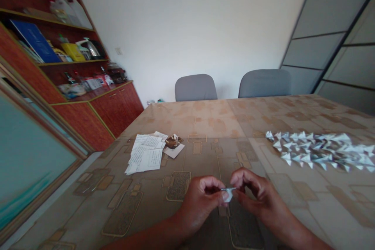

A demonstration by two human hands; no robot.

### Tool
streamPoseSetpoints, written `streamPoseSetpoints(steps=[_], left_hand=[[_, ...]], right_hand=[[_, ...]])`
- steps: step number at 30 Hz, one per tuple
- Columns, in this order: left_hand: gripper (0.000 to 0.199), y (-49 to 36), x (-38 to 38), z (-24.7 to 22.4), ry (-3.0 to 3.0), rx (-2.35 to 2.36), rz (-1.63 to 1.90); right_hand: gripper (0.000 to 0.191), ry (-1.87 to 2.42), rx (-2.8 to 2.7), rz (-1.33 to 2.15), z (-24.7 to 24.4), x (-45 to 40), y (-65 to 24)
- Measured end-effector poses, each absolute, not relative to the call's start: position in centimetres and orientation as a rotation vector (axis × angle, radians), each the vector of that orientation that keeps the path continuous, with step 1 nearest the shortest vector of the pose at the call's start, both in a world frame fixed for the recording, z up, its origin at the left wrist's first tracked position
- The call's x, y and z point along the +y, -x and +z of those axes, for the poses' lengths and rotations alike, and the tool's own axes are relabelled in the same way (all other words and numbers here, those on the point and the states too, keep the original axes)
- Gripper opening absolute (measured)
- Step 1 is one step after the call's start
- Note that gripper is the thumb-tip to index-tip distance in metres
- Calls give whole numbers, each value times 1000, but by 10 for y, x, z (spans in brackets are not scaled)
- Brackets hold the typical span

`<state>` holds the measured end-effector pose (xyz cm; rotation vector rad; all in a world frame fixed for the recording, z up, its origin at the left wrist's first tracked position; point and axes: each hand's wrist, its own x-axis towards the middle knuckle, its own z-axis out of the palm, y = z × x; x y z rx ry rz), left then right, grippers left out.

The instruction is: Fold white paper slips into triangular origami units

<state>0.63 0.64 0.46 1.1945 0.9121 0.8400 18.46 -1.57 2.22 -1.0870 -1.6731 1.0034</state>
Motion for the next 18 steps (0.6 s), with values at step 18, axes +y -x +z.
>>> streamPoseSetpoints(steps=[18], left_hand=[[26,-7,7,9,-1191,932,849]], right_hand=[[39,1212,-1751,1070,19,-10,-192]])
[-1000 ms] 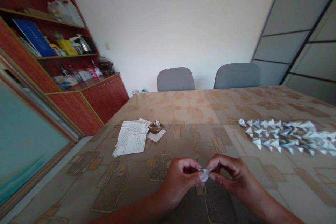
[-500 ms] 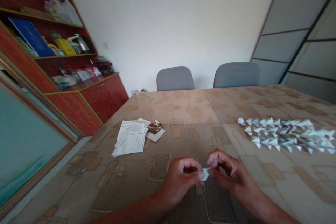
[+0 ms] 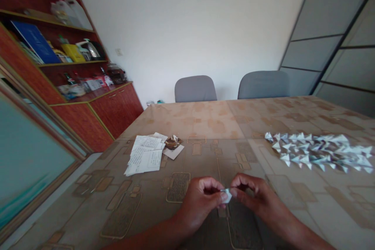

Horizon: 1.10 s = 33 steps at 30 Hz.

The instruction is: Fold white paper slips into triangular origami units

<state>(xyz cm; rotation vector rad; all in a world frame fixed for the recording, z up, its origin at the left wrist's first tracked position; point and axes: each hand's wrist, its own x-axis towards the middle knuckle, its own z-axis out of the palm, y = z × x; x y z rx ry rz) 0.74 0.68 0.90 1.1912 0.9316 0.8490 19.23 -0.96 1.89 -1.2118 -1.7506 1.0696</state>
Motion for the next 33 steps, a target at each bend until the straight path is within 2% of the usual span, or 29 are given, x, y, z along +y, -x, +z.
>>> streamPoseSetpoints(steps=[5,8,10,14,18,33], left_hand=[[18,-8,8,5,-1239,909,829],[30,-6,8,1,-1417,971,817],[34,-2,9,2,-1664,1021,790],[16,5,9,8,-2354,917,681],[15,4,8,6,-2773,748,603],[20,4,4,-8,-3024,693,642]], right_hand=[[35,1268,-1801,986,14,-3,-199],[24,1357,-1927,816,7,1,-204],[19,1429,-1996,705,4,3,-205],[13,1523,-2045,576,1,7,-206],[11,1604,-2071,484,-3,7,-204],[6,1708,-2029,468,-3,14,-219]])
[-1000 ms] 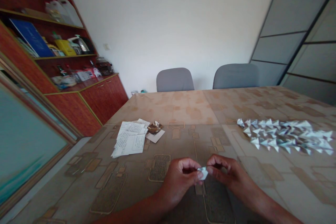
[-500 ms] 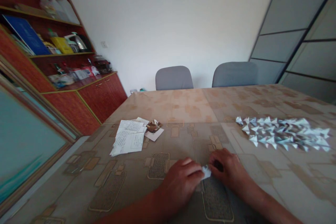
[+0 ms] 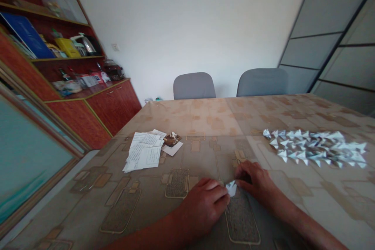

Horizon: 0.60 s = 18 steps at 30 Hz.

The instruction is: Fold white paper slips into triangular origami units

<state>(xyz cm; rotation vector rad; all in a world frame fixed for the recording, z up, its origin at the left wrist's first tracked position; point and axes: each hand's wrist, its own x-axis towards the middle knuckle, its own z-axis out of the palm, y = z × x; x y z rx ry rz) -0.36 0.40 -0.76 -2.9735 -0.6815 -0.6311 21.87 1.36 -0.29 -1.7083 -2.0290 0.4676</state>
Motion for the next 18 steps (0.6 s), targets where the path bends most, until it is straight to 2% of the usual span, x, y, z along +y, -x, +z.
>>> streamPoseSetpoints(steps=[4,9,14,16,18], left_hand=[[20,2,4,-8,2968,-700,-635],[23,0,3,-9,2964,-679,-655],[22,-1,3,-9,2952,-690,-649],[22,-1,3,-10,2938,-681,-652],[23,0,3,-12,2924,-676,-657]], right_hand=[[9,1687,-1996,456,-2,11,-213],[4,1655,-1976,421,-1,3,-199],[10,1523,-1922,328,0,-1,-197],[3,1575,-1947,286,-2,-2,-195],[7,1680,-1973,254,-5,-2,-191]])
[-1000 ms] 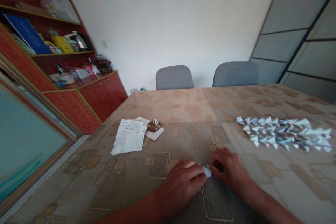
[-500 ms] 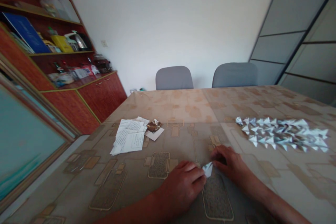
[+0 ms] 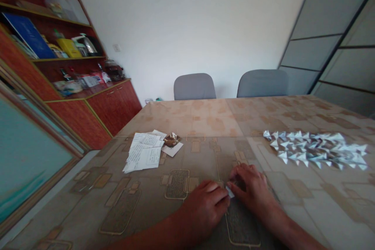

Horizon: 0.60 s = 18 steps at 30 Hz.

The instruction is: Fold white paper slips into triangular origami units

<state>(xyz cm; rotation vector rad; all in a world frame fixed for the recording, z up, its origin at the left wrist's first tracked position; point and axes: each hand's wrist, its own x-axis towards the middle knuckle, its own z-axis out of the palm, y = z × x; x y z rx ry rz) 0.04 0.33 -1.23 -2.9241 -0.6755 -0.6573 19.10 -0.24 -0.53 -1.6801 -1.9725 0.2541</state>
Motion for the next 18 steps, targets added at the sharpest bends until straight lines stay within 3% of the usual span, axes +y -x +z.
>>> streamPoseSetpoints(steps=[18], left_hand=[[26,11,6,5,3013,-561,-630]], right_hand=[[17,1722,-1959,260,-16,4,-200]])
